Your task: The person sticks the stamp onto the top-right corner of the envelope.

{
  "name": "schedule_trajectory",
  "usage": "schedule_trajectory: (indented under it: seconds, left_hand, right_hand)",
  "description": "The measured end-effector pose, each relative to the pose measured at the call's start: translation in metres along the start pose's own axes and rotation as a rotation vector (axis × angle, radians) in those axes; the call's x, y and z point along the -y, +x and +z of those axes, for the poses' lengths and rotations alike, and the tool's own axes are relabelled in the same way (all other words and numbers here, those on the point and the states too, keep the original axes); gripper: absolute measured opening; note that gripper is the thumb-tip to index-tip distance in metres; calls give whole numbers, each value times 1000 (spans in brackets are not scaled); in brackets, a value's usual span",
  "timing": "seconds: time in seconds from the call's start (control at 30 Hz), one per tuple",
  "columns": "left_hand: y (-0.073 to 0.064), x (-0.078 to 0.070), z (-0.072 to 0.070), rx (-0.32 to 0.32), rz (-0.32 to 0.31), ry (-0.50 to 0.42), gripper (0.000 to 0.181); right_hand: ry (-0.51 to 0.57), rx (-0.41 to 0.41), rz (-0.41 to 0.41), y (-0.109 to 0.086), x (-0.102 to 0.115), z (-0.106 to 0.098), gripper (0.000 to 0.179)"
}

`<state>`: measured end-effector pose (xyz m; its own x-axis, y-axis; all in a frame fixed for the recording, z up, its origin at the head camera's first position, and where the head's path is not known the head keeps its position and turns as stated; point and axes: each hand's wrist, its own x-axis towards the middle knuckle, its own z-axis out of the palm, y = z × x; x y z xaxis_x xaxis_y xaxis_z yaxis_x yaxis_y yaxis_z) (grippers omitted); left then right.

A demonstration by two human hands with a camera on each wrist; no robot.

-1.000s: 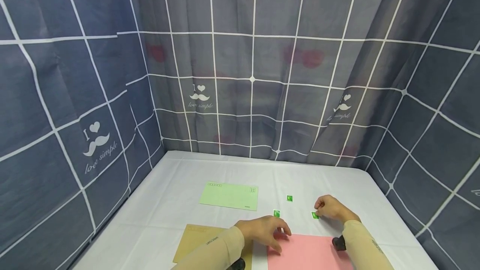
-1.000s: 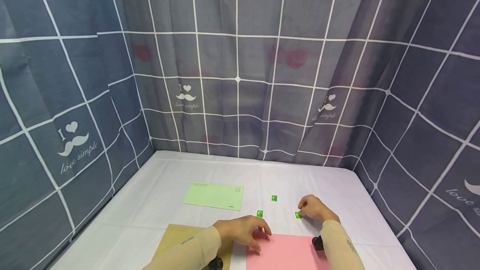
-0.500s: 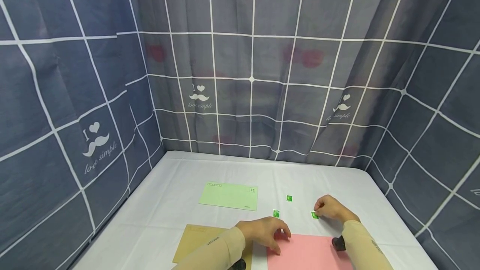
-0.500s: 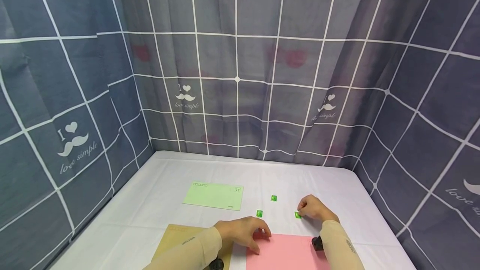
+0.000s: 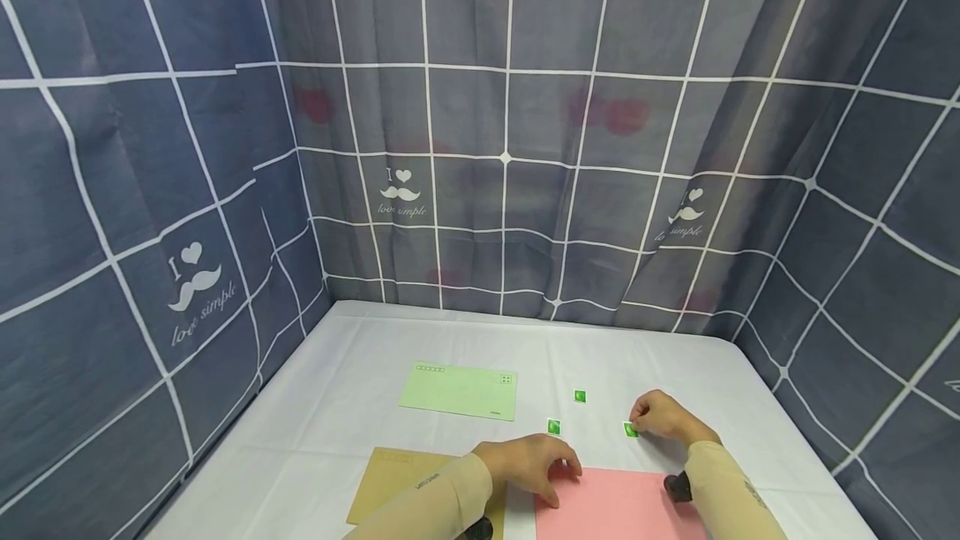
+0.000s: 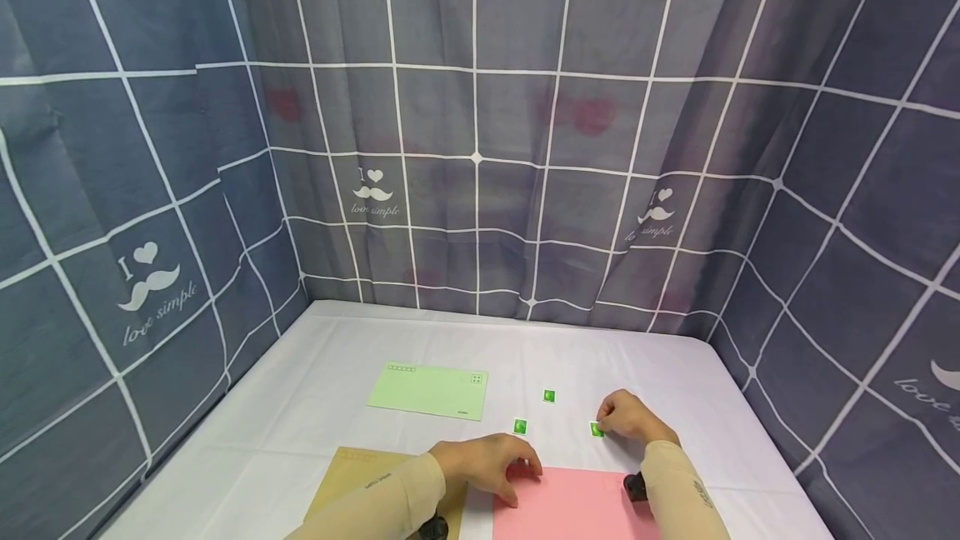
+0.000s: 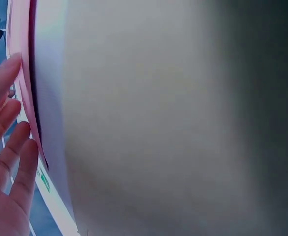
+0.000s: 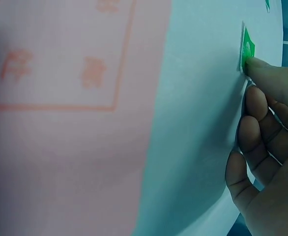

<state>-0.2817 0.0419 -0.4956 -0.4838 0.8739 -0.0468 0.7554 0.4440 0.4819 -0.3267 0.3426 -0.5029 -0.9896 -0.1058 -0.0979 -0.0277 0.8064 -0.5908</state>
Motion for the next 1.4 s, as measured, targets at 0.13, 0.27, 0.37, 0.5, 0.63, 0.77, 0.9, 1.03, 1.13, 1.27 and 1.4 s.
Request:
schedule_trajectory:
  seconds: [0.13,0.27,0.37,0.5,0.63,0.77,0.9,1.03,1.13,1.27,1.4]
  left_hand:
    - [1,1,2,-2,-1,27,47]
    - [2,2,3,-4,-3,4,47]
    - [3,3,4,-1,-2,2,47]
    - [2,3,5,6,-11,5,46]
    - [1,2,5,10,-18,14,46]
    - [1,0,3,9,-13,20,46]
    - [1,-1,1,10,-14,21,46]
    - [1,-1,1,13,-13,15,46]
    - [1,0,1,12,-11,13,46]
    - [0,-1,1,6,-19,16,45]
    - [0,-2,0,4,-28,14,44]
  right_hand:
    - [4,-8,-9,-1,2,0,11]
    - [-3,-22,-10,-1,1,2,12]
    - [-10,-30,-9,0,0,3,12]
    - [-10,-30,-12,-1,1,4,12]
    - [-6,-29,-21,-3,1,4,12]
    - [-5,-32,-19,-2,-1,5,12]
    - [-6,-32,-21,-1,-2,4,12]
    - [21,-22,-7,-3,-1,1,9]
    - [53,-20,-2,-6,0,-1,8]
    - [96,-20,-20,-8,-1,-2,6]
    - [128,-21,-2,-9,-3,-2,6]
